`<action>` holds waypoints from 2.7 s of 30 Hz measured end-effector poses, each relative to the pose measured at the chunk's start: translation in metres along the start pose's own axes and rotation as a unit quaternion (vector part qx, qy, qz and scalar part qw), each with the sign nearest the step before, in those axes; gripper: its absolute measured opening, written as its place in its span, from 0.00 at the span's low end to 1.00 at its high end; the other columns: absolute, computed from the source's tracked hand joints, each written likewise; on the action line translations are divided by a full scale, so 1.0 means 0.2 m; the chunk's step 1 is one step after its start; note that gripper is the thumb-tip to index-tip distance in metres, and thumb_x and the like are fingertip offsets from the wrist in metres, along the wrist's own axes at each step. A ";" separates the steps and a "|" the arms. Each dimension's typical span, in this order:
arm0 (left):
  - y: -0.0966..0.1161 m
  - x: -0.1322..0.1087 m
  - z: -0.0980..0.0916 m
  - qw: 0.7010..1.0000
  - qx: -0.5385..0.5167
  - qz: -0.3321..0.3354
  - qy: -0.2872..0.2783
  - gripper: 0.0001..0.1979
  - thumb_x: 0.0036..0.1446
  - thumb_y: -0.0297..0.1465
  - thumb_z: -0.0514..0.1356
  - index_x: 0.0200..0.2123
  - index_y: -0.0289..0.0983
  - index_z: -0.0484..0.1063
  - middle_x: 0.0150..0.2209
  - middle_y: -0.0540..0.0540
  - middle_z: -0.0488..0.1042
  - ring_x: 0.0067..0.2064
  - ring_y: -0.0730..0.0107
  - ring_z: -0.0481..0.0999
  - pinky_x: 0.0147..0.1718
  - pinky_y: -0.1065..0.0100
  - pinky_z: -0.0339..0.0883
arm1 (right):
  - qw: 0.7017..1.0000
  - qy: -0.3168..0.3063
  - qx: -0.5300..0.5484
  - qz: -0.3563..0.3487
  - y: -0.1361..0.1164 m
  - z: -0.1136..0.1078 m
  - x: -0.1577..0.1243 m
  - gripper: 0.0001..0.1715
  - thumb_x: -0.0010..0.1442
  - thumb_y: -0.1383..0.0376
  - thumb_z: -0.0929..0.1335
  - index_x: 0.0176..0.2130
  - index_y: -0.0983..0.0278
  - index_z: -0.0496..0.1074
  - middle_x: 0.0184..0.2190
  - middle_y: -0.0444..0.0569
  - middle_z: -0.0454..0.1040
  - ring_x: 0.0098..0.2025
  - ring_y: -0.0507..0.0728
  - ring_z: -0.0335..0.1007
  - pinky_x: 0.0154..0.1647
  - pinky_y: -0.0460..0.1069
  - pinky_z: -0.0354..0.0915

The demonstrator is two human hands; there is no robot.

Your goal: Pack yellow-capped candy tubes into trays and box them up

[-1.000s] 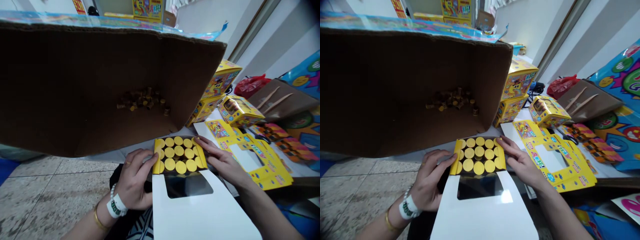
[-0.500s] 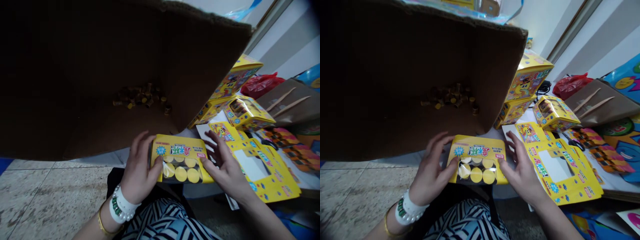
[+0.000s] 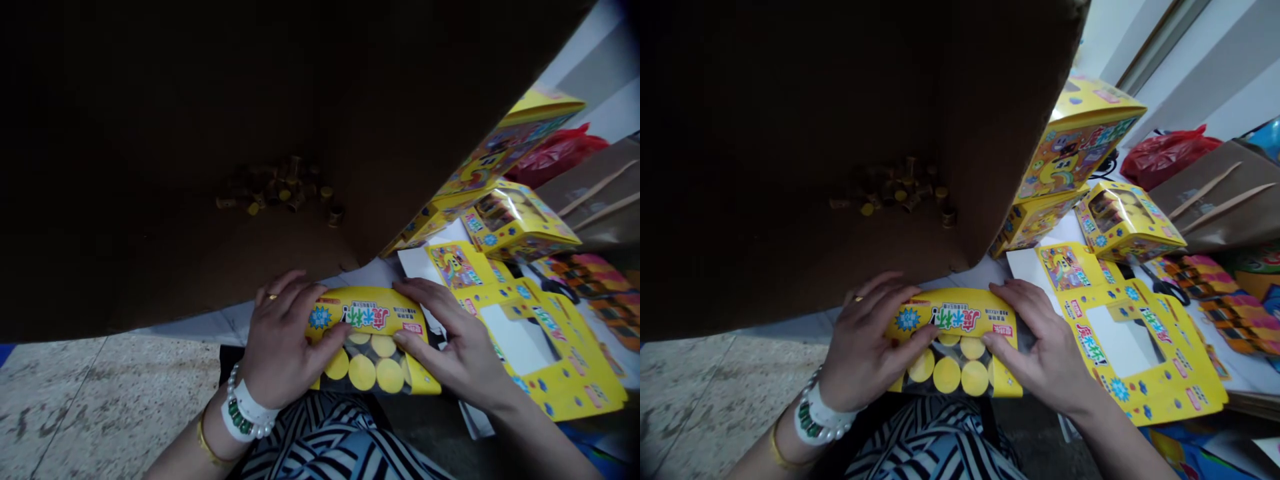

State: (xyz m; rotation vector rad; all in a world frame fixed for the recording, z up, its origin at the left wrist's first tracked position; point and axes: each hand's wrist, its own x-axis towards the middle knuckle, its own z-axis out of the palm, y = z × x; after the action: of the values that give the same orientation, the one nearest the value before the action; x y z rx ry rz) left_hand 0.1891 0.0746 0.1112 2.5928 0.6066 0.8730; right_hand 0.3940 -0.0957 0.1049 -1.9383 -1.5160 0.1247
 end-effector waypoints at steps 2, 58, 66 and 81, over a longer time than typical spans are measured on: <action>0.00 0.00 -0.01 1.000 -0.012 0.006 0.000 0.20 0.56 0.43 0.65 0.48 0.40 0.69 0.46 0.43 0.76 0.56 0.48 0.69 0.52 0.46 0.65 | 1.000 -0.004 0.004 -0.007 0.00 0.00 0.00 0.31 0.59 0.57 0.72 0.60 0.58 0.67 0.57 0.55 0.70 0.61 0.66 0.63 0.61 0.62 0.63; -0.01 0.21 -0.04 0.979 -0.074 0.098 -0.160 0.19 0.60 0.41 0.60 0.49 0.36 0.75 0.53 0.38 0.67 0.55 0.50 0.64 0.52 0.50 0.61 | 0.999 0.013 0.028 0.013 0.00 -0.01 0.01 0.16 0.63 0.60 0.69 0.50 0.58 0.71 0.52 0.51 0.71 0.56 0.60 0.68 0.54 0.52 0.67; -0.03 0.23 -0.01 0.970 -0.087 0.100 -0.203 0.24 0.57 0.41 0.61 0.54 0.37 0.70 0.57 0.37 0.64 0.56 0.49 0.63 0.54 0.48 0.60 | 0.999 -0.024 0.035 -0.018 0.01 -0.04 0.07 0.15 0.63 0.63 0.69 0.50 0.61 0.70 0.50 0.53 0.70 0.58 0.61 0.65 0.57 0.54 0.64; -0.02 0.28 0.00 0.959 -0.155 0.031 -0.234 0.16 0.49 0.36 0.66 0.40 0.34 0.71 0.42 0.43 0.70 0.46 0.58 0.67 0.48 0.57 0.64 | 0.992 -0.061 0.106 -0.014 0.02 -0.02 0.09 0.19 0.63 0.64 0.69 0.54 0.58 0.70 0.54 0.53 0.72 0.61 0.61 0.64 0.60 0.56 0.64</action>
State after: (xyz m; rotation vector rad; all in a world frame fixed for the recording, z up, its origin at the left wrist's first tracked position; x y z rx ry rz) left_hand 0.2282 0.1060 0.1370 2.4079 0.2325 0.3095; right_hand 0.4053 -0.0824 0.1114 -1.7667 -1.5400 0.3838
